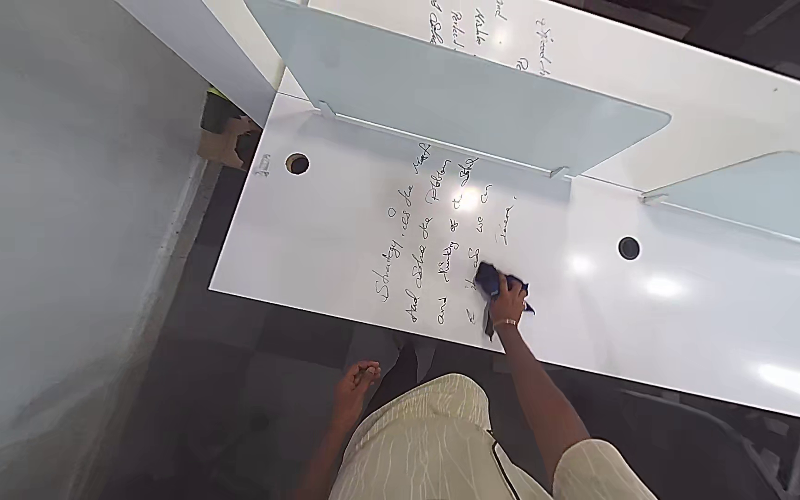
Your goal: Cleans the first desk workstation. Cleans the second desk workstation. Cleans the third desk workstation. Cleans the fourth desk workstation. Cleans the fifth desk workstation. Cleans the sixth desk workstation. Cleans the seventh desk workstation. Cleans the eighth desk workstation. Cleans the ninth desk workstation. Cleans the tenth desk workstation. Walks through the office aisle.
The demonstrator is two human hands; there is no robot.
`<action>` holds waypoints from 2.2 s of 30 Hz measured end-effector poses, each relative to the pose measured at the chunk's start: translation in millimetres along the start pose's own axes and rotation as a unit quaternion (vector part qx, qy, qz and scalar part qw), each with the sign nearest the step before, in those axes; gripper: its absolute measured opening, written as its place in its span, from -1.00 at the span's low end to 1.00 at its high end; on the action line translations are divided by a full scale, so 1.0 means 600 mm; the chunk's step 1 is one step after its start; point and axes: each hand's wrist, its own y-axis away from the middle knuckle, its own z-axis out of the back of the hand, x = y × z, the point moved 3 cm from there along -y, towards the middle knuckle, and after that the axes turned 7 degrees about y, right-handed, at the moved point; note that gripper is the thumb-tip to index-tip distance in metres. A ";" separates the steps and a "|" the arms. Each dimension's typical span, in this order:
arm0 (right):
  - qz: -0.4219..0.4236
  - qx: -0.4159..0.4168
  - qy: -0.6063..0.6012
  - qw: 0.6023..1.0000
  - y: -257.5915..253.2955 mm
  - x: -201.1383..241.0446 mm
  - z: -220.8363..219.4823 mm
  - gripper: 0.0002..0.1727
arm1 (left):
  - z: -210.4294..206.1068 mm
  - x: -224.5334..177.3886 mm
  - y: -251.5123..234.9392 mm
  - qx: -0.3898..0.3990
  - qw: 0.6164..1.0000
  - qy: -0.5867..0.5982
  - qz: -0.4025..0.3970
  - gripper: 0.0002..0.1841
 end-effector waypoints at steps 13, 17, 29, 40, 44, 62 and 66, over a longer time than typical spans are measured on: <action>0.231 0.055 0.021 0.971 -0.107 -0.029 0.040 -0.20 | -0.233 -0.052 -0.044 -0.034 0.999 0.029 0.016 -0.75; 0.256 0.052 0.008 0.965 -0.220 -0.009 0.083 -0.33 | -0.277 -0.065 -0.046 -0.059 0.998 0.024 0.020 -0.76; 0.321 0.106 0.020 0.941 -0.212 0.039 0.087 -0.33 | -0.340 -0.049 -0.018 -0.087 0.995 0.016 0.047 -0.75; 0.106 -0.056 0.003 0.993 -0.511 0.121 0.176 -0.27 | -0.322 -0.027 0.020 -0.126 0.991 0.041 0.034 -0.76; 0.295 0.036 0.001 0.955 -0.350 0.149 0.132 -0.23 | -0.336 -0.006 0.038 -0.145 0.987 0.055 0.043 -0.76; 0.426 0.166 0.057 0.888 0.006 0.021 0.002 -0.23 | -0.286 0.017 0.081 -0.129 0.985 0.118 -0.001 -0.76; 0.425 0.148 0.057 0.891 -0.004 0.002 0.008 -0.30 | -0.257 0.043 0.100 -0.123 0.984 0.126 -0.007 -0.76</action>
